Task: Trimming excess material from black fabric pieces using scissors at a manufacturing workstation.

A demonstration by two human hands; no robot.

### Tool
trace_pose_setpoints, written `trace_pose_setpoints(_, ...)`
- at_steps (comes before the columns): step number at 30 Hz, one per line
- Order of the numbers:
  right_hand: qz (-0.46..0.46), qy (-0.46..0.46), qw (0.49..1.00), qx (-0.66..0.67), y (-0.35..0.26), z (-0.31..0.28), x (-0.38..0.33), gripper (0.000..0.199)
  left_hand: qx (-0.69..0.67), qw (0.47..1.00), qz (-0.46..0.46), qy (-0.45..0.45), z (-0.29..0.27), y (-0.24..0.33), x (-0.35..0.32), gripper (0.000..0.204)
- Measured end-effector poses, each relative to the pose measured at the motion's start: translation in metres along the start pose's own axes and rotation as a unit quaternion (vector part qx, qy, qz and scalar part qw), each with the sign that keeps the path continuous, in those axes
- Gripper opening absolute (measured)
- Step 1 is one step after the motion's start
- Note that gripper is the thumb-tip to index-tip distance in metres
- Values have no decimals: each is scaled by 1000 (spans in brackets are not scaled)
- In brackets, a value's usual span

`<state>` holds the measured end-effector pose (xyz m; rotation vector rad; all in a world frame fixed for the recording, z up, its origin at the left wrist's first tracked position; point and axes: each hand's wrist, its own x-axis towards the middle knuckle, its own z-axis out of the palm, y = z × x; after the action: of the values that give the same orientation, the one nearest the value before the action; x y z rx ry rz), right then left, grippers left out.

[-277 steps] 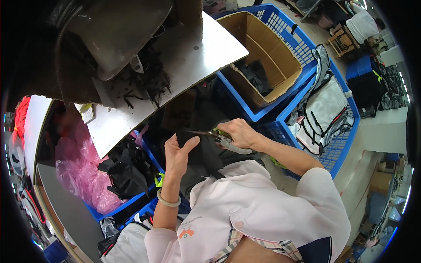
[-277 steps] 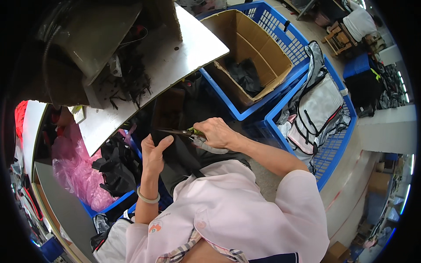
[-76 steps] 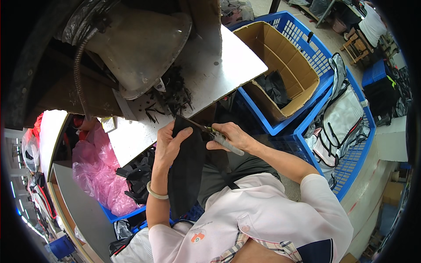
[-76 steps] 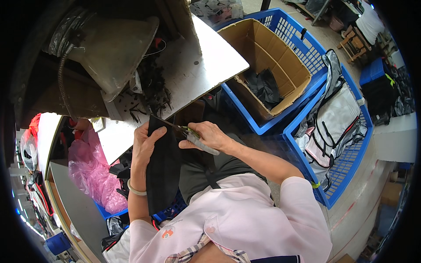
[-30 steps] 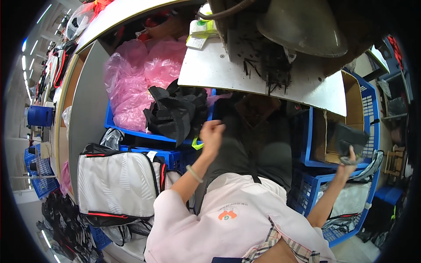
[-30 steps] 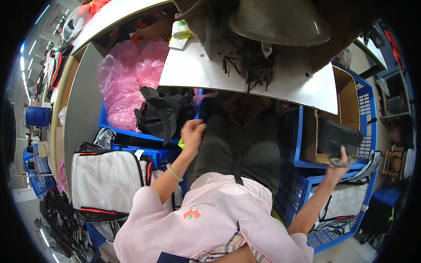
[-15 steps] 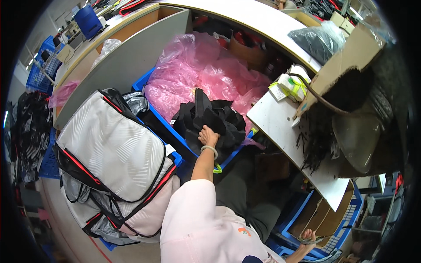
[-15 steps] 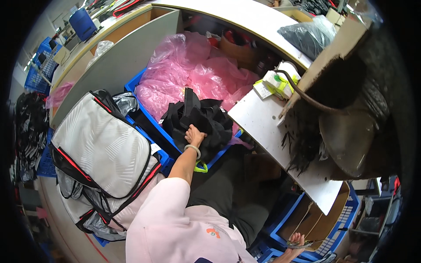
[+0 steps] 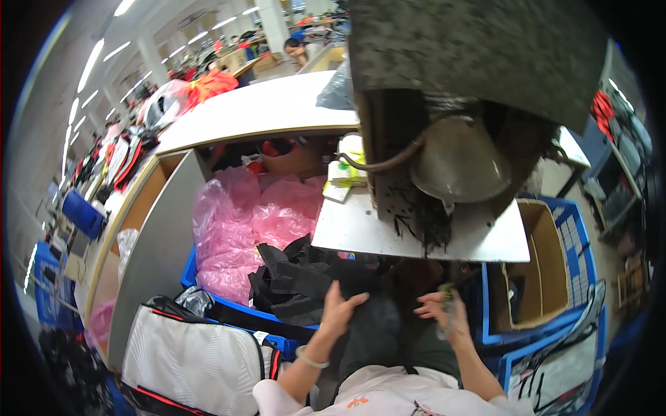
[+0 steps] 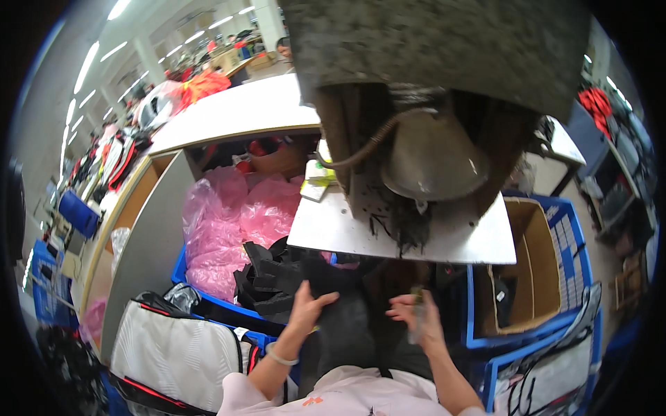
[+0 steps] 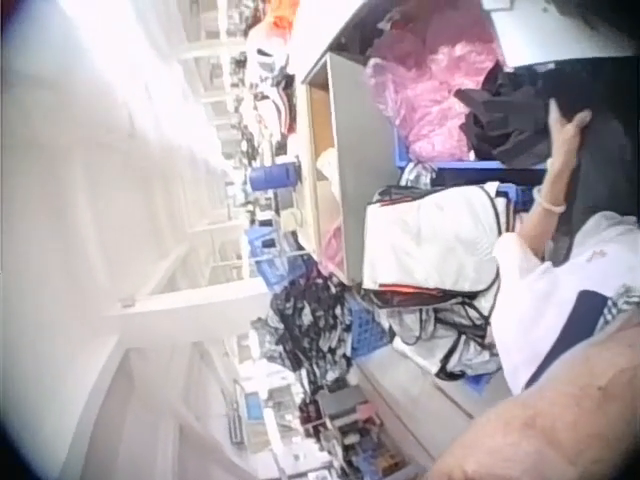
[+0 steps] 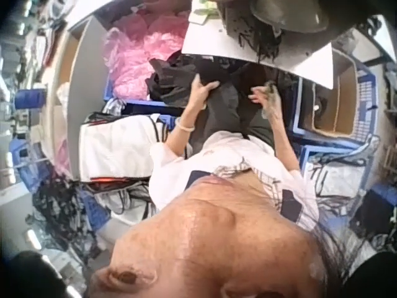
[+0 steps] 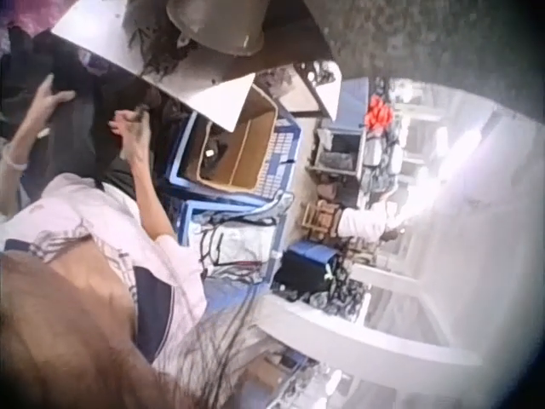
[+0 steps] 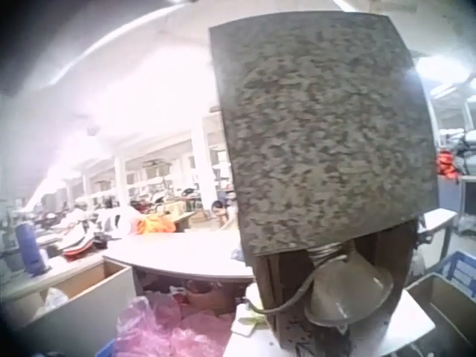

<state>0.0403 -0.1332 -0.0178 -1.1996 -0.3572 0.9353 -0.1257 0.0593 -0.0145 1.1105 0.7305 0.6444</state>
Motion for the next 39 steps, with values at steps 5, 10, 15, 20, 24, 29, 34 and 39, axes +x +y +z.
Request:
trace_pose_setpoints(5,18,77,996,-48,23,27,-17,40,-44,990,-124,-55,71,-39,-4,29)
trace_pose_setpoints(10,78,92,992,47,3,-2,-50,40,-13,976,-125,-178,94,-46,11,20)
trace_pose_setpoints(15,36,147,973,-173,-25,-28,-69,38,17,971,-152,-186,116,-35,20,13)
trace_pose_setpoints(20,-79,171,883,-429,-7,-75,-70,53,-32,959,-172,-225,132,-35,9,15)
trace_pose_setpoints(24,-43,118,867,-481,-5,-75,-66,56,4,966,-137,-221,134,-32,-1,16)
trace_pose_setpoints(29,-72,88,845,-522,-2,-76,-54,58,23,961,-155,-228,129,-34,-4,17)
trace_pose_setpoints(34,-84,71,846,-522,-5,-75,-49,59,8,965,-150,-217,128,-36,-3,18)
trace_pose_setpoints(39,-118,71,843,-521,-7,-76,-48,61,25,961,-158,-225,124,-37,-2,17)
